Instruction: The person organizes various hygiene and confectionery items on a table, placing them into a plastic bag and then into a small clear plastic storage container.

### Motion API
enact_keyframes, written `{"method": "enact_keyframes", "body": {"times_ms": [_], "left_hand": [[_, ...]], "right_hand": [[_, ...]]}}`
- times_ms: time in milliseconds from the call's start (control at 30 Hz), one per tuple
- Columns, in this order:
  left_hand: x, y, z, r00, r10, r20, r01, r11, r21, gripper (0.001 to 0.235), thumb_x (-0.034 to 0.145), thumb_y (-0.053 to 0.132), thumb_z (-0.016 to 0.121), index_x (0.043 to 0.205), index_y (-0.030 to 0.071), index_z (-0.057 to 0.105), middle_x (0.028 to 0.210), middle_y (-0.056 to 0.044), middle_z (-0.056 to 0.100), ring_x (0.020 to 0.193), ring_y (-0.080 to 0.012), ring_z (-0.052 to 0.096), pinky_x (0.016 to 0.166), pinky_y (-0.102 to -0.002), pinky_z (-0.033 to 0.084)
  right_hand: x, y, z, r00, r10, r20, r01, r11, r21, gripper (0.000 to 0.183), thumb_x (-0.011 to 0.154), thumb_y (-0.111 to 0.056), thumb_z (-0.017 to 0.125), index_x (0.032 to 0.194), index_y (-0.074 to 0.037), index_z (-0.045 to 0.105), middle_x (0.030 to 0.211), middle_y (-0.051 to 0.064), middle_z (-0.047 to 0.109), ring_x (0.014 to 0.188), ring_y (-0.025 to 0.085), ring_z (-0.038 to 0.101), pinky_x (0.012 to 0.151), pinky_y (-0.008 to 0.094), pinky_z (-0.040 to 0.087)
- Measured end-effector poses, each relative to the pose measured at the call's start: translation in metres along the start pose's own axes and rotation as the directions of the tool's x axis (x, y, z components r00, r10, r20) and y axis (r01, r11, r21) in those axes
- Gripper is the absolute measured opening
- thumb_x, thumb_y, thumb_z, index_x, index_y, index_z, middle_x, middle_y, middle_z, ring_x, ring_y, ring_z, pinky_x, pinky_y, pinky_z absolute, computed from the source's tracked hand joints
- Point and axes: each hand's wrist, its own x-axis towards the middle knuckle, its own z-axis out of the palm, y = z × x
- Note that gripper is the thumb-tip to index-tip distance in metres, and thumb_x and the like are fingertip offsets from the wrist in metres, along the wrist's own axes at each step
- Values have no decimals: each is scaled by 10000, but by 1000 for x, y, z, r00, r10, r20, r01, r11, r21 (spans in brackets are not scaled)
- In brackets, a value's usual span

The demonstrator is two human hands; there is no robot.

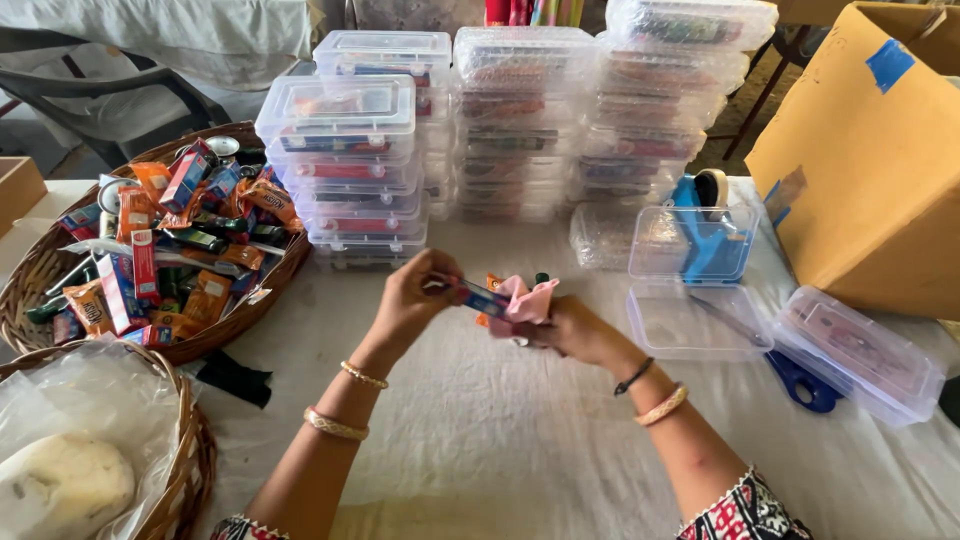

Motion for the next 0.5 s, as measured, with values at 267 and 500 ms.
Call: {"method": "enact_keyframes", "body": {"times_ms": [267, 500], "left_hand": [[-7, -24, -15, 927, 99, -361, 26, 945, 327, 225, 828, 14, 849, 935, 27, 652, 890, -30, 615, 770, -112, 603, 687, -265, 517], [-21, -35, 28, 944, 44, -326, 146, 833, 534, 338, 758, 138, 869, 954, 59, 604, 932, -55, 602, 760, -174, 649, 697, -323, 573]], "right_hand": [[-10, 15, -45, 847, -230, -480, -127, 788, -603, 319, 901, -361, 776, 988, -61, 717, 906, 151, 699, 817, 346, 668, 680, 432, 539], [-14, 17, -42, 928, -14, -373, -314, 511, -800, 658, 703, -278, 857, 1303, -196, 599, 1260, 87, 564, 1187, 334, 528, 1003, 493, 447]]}}
